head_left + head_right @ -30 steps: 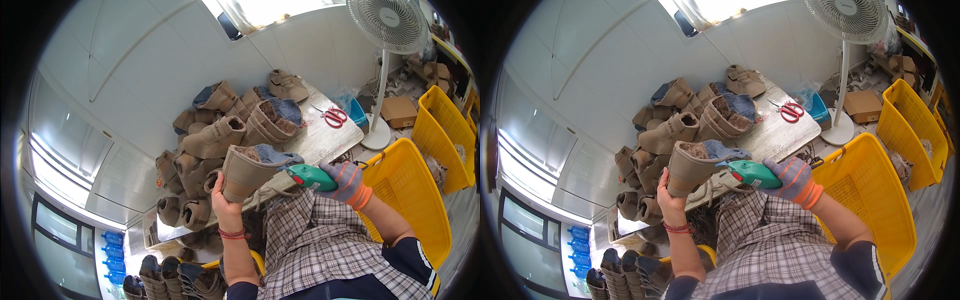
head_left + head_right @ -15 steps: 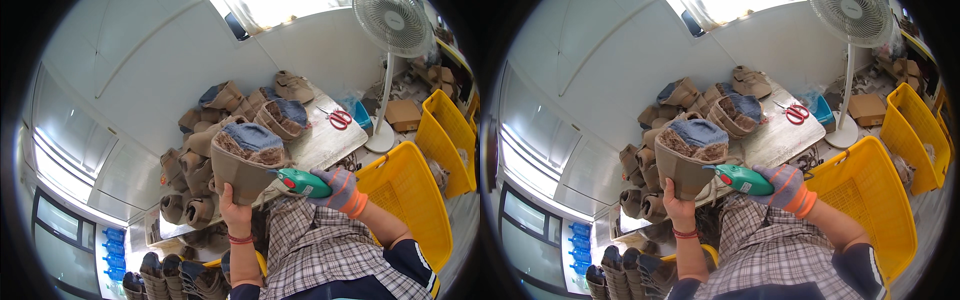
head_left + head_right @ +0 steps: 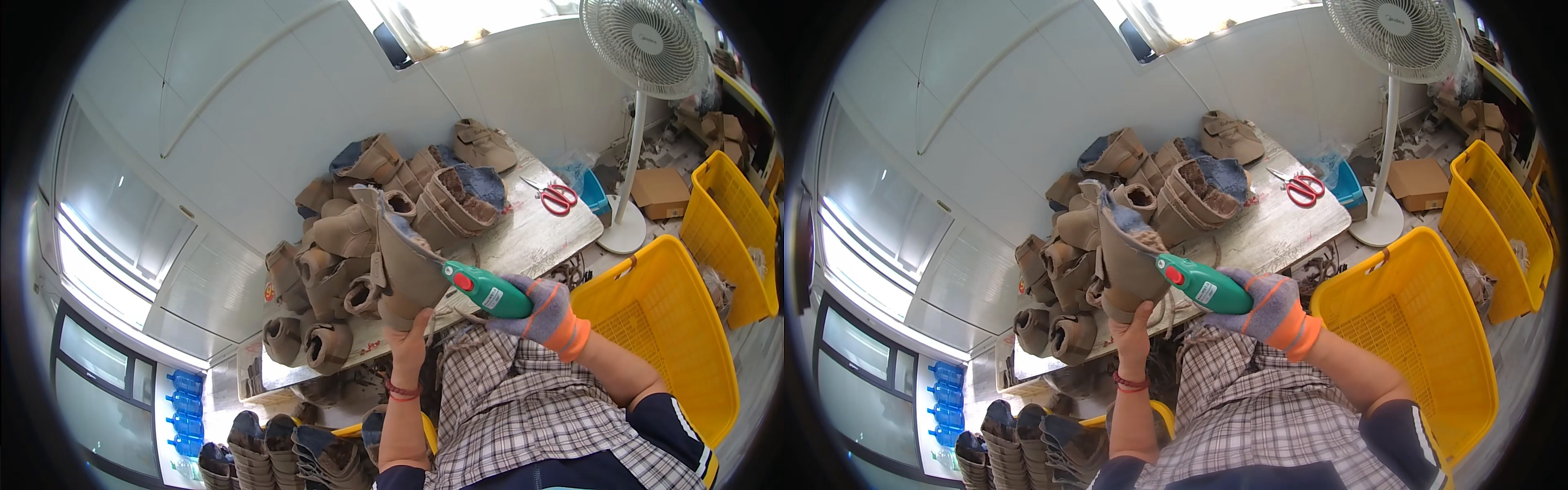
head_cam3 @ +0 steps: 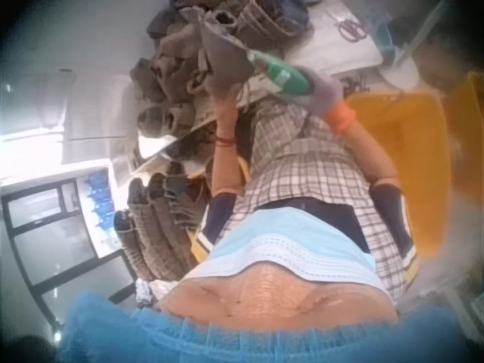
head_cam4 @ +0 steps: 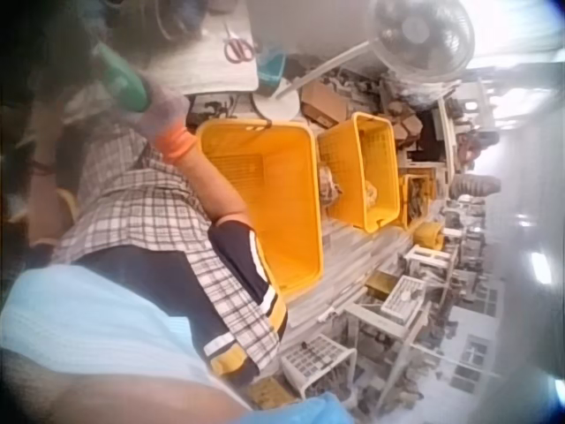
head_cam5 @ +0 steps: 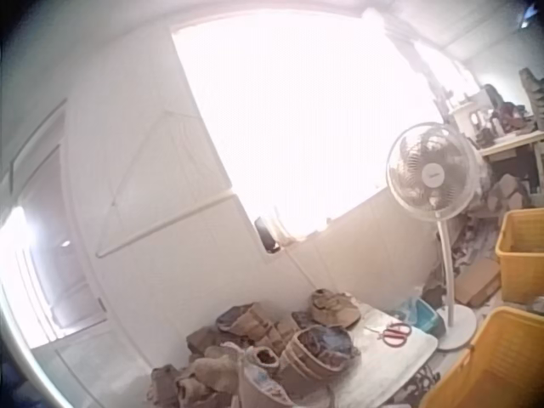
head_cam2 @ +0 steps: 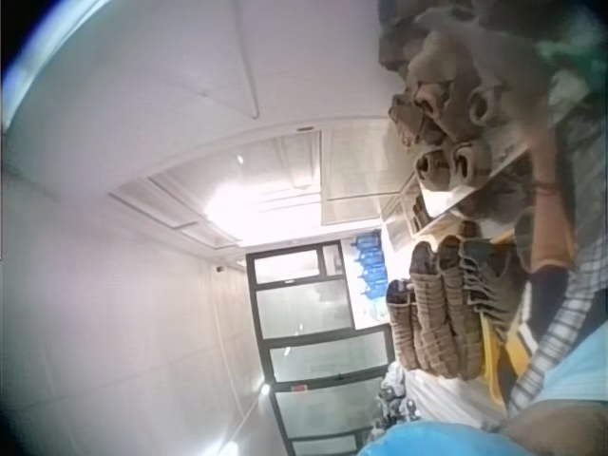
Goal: The person uses a green electric trimmer to trim the edges of beige shoe uppers. They pick up each upper from a pile on a table, trim the edges, and place it back on the table.
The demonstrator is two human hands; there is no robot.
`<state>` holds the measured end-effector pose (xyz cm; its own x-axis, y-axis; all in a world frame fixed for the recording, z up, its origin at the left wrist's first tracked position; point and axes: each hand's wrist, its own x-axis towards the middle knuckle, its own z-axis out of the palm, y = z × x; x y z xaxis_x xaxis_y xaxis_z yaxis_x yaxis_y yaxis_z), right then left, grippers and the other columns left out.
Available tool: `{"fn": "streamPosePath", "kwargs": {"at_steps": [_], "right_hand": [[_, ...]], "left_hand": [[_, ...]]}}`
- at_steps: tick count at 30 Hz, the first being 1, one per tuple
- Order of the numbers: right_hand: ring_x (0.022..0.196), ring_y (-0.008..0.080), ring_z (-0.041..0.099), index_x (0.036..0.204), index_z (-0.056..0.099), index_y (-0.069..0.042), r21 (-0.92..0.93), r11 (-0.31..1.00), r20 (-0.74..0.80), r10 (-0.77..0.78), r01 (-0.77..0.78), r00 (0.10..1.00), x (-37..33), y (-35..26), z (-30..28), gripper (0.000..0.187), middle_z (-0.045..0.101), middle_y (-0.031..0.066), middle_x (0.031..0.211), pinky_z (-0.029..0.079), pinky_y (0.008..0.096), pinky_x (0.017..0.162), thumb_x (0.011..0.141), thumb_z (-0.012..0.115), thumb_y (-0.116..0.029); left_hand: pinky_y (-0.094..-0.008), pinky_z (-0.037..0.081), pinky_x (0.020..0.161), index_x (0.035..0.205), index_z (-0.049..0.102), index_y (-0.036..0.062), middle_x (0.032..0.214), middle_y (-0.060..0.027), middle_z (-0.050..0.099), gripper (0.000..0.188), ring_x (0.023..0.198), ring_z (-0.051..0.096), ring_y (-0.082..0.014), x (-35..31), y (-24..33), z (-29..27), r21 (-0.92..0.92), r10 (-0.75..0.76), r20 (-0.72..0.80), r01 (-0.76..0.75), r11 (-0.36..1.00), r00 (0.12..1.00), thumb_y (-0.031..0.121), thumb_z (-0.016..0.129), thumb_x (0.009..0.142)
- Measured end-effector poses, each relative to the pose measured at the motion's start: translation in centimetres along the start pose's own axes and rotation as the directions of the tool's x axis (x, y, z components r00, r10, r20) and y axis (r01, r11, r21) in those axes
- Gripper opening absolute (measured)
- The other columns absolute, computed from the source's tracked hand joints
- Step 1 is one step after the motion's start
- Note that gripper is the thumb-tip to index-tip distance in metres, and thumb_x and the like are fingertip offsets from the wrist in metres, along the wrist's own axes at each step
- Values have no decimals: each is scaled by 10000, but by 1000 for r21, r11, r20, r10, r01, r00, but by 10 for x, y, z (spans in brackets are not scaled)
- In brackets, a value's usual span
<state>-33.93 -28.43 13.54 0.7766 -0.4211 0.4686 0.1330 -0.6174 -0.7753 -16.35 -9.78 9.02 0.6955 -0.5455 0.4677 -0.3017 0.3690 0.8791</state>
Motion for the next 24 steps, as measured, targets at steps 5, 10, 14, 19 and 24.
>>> {"fn": "streamPosePath", "kwargs": {"at_steps": [5, 10, 14, 19, 24], "right_hand": [[852, 95, 640, 1193, 588, -9, 94, 978, 54, 181, -185, 982, -2, -1, 1, 628, 691, 85, 975, 522, 252, 779, 671, 851, -238], [842, 94, 629, 1209, 563, 23, 254, 927, 16, 281, -275, 960, -6, 1, 3, 646, 684, 67, 981, 523, 245, 765, 683, 849, -218], [811, 86, 624, 1204, 562, 25, 356, 865, 26, 369, -353, 929, -6, 0, 2, 639, 679, 56, 953, 525, 238, 724, 680, 852, -198], [785, 81, 630, 1171, 582, 11, 349, 877, 8, 350, -330, 937, -6, 4, 1, 607, 685, 65, 914, 526, 240, 703, 697, 840, -268], [767, 75, 619, 1147, 586, 16, 449, 824, -11, 393, -347, 919, 1, 1, -4, 576, 676, 60, 901, 523, 235, 678, 716, 829, -281]], "left_hand": [[-358, 436, 926, 1170, 578, -11, 1184, -130, 606, 292, 1079, 573, -229, 2, -1, 10, 409, 103, 69, -122, 904, 992, 23, 617, 882], [-448, 400, 943, 1094, 640, 14, 1157, -168, 605, 249, 1077, 551, -359, 4, -5, 10, 797, 317, 334, -445, 408, 888, 42, 640, 847], [-508, 367, 954, 1117, 646, 37, 1152, -188, 596, 310, 1106, 508, -416, -2, -17, 12, 798, 281, 401, -483, 361, 872, 17, 611, 810], [-534, 346, 1001, 1091, 653, 8, 1188, -200, 583, 382, 1148, 492, -408, -14, -20, 17, 781, 207, 437, -484, 396, 875, -35, 581, 719], [-519, 320, 1041, 1136, 634, 11, 1213, -198, 576, 399, 1185, 475, -404, -23, -12, 19, 740, 114, 539, -534, 408, 834, -25, 568, 744]]}}
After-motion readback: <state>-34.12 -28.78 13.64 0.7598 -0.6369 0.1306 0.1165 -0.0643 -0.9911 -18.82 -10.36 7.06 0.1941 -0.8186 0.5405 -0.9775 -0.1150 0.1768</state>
